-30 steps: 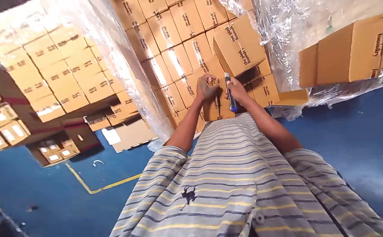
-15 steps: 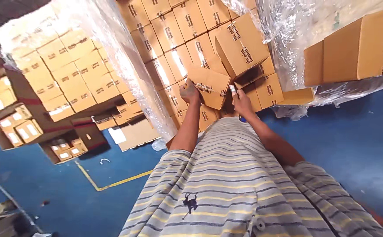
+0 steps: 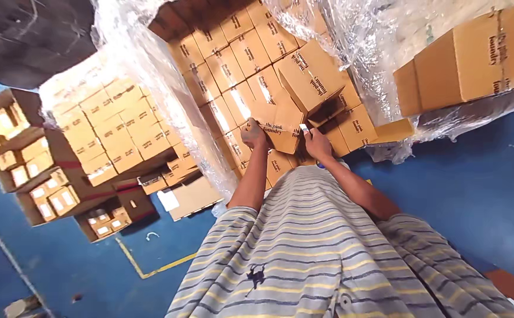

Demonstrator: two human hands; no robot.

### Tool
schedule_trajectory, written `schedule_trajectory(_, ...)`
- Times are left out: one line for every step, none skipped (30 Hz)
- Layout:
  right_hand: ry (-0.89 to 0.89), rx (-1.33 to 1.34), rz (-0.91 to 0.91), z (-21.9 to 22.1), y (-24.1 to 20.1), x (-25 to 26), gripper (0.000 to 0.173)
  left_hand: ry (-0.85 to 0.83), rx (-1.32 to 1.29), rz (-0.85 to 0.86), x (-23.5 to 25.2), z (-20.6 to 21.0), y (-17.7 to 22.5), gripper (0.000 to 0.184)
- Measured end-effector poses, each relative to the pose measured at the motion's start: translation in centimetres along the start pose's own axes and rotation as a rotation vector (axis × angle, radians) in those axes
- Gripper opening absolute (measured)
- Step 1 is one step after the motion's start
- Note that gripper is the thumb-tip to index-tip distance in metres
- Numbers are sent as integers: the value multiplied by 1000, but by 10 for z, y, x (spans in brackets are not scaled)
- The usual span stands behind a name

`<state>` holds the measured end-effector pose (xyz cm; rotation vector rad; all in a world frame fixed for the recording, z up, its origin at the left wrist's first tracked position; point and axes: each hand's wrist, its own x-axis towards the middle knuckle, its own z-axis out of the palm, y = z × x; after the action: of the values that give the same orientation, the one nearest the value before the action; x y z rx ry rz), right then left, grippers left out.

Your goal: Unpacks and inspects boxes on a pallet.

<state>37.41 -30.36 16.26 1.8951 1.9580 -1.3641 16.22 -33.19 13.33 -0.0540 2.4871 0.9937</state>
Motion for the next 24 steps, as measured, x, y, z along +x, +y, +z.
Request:
schedule_trajectory(4,8,-1,0,1,1,46,1,0,0,-1,-1,0,51)
schedule_trajectory(8,18,-4,0,3,3,45,2,-2,-2,-1,-1,0,51)
schedule_trajectory(4,17,-15,0,5,5,46,5,-3,-4,-1,-1,0,51)
schedule_trajectory(-12,5,-33,-1,6,7,46,11,-5,-6,0,0,-2,51)
schedule_trajectory(-34,-27,-51,-1,6,8,47,13,-4,-8,1,2,-2,51)
schedule_trajectory(-55,-67,-51,-1,5,6,47,8,-5,-11,0,2,-4,51)
schedule_trajectory(-78,-109,-53,-4,1,2,48,0,-14,-10,-2,3,-2,51)
schedule_trajectory(-123,-166,-79,-7,-2,-3,49,-7,-30,-13,-2,4,2,51)
schedule_trajectory(-203,-233,-134,-8,-3,-11,49,-8,-46,-20,-2,3,4,50)
schedule_trajectory(-294,-298,-199,-5,0,-19,48,-2,-69,-25,-1,2,7,47)
schedule_trajectory(-364,-348,-232,-1,5,-25,48,1,-63,-35,-1,1,9,44)
schedule_trajectory(-379,-400,-246,-3,8,-29,48,-4,-45,-32,-1,0,11,42)
schedule_trajectory(-343,-418,-242,-11,7,-27,48,-19,-36,-24,0,0,14,42)
schedule_trajectory(-264,-404,-228,-22,6,-25,50,-46,-53,-17,2,0,16,43)
schedule_trajectory(-155,-372,-221,-31,4,-22,57,-80,-97,-5,3,-3,13,43)
schedule_trajectory(-47,-328,-232,-35,1,-20,64,-110,-156,9,4,-6,7,42)
schedule_trajectory(41,-287,-262,-35,-3,-14,69,-136,-204,29,6,-10,3,42)
schedule_trajectory(107,-267,-317,-34,-9,-6,73,-158,-267,62,8,-12,1,40)
schedule_trajectory(145,-282,-385,-29,-12,3,76,-197,-339,94,9,-14,-1,38)
schedule_trajectory(134,-340,-434,-24,-16,10,83,-262,-404,127,10,-18,-5,36)
schedule_trajectory(106,-422,-470,-19,-19,17,89,-343,-445,173,13,-23,-9,39)
schedule_trajectory(88,-505,-497,-16,-22,23,89,-400,-474,226,16,-26,-13,43)
schedule_trajectory(72,-564,-512,-17,-27,27,86,-456,-504,279,22,-29,-16,43)
schedule_trajectory(57,-595,-519,-24,-33,31,78,-482,-525,336,29,-29,-17,37)
